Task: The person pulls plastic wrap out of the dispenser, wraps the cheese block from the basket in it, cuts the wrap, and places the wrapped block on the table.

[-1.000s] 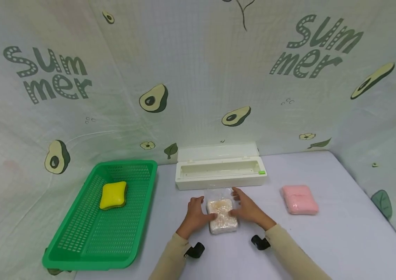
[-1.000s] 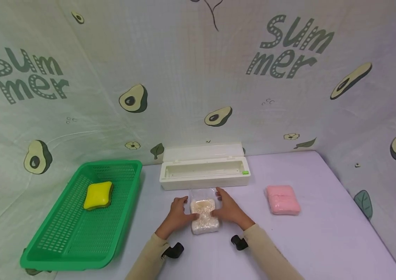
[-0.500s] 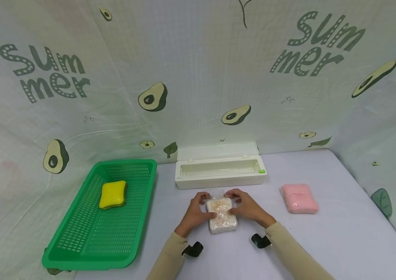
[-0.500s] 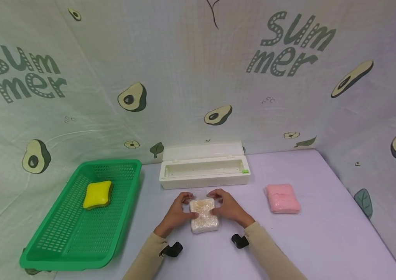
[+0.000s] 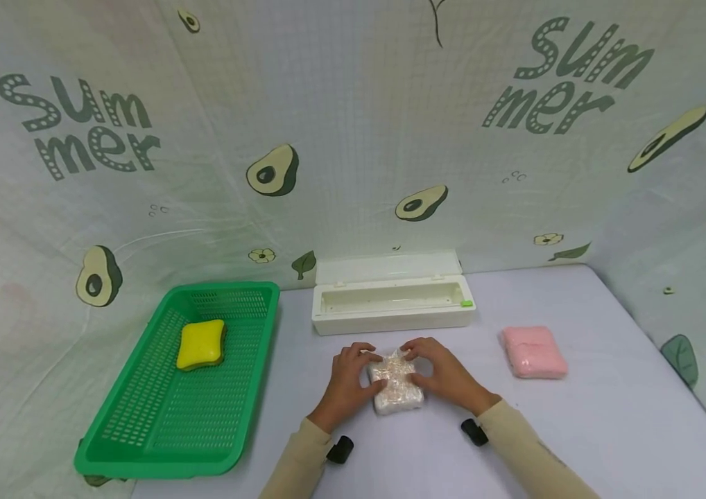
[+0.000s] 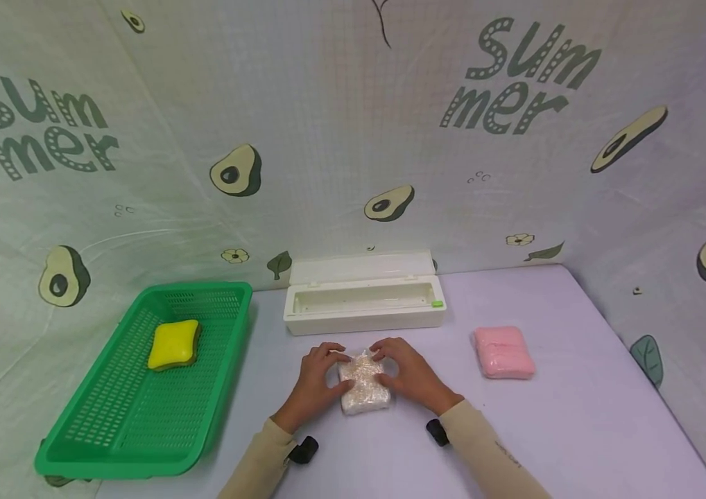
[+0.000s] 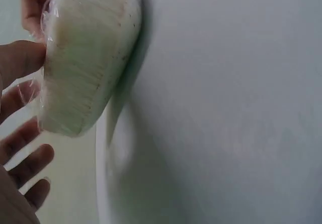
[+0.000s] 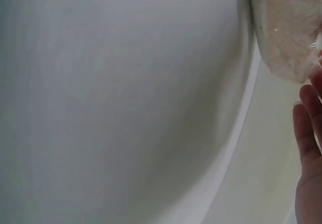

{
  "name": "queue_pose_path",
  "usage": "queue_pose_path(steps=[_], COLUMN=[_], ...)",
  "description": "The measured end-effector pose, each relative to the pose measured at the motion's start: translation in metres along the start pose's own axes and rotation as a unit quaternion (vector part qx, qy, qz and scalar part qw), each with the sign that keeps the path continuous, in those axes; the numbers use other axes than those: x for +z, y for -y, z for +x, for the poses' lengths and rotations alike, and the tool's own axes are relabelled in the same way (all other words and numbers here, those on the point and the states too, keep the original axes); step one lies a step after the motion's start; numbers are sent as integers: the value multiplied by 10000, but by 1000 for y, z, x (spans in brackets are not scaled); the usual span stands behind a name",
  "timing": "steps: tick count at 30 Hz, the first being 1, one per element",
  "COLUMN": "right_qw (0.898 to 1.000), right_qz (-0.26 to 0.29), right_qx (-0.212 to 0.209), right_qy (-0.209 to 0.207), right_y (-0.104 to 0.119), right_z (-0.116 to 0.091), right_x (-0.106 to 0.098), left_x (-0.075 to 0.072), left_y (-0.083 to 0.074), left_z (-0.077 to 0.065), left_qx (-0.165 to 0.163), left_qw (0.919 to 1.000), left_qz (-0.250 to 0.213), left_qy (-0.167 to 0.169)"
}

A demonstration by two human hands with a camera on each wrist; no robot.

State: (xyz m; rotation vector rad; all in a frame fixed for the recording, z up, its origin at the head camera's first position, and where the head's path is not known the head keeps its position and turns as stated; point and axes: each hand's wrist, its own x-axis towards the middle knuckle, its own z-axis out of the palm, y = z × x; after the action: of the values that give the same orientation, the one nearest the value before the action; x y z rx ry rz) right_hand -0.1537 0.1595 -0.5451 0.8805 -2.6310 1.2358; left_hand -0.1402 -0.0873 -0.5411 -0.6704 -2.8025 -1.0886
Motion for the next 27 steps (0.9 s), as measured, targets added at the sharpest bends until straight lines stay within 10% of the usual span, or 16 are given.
queue_pose_path(steps=[7,16,27], right_qw=[9867,9552,9539], right_qz=[-1329,-2142,-2291], right_qx=[-934,-2044,-1881], right_qy=[-10,34,458], right_y=[3,7,16], right_z=[-1,-5,-19], right_x=[-3,-6,-9], left_x=[-6,-10,-11], left_y=[-6,-14,-21], left_z=[-5,-12,-24], left_qx=[837,1650,868], left_qw=[9817,9280,9356], left_qz=[1708,3340,3267], left_qy=[-61,58,1015])
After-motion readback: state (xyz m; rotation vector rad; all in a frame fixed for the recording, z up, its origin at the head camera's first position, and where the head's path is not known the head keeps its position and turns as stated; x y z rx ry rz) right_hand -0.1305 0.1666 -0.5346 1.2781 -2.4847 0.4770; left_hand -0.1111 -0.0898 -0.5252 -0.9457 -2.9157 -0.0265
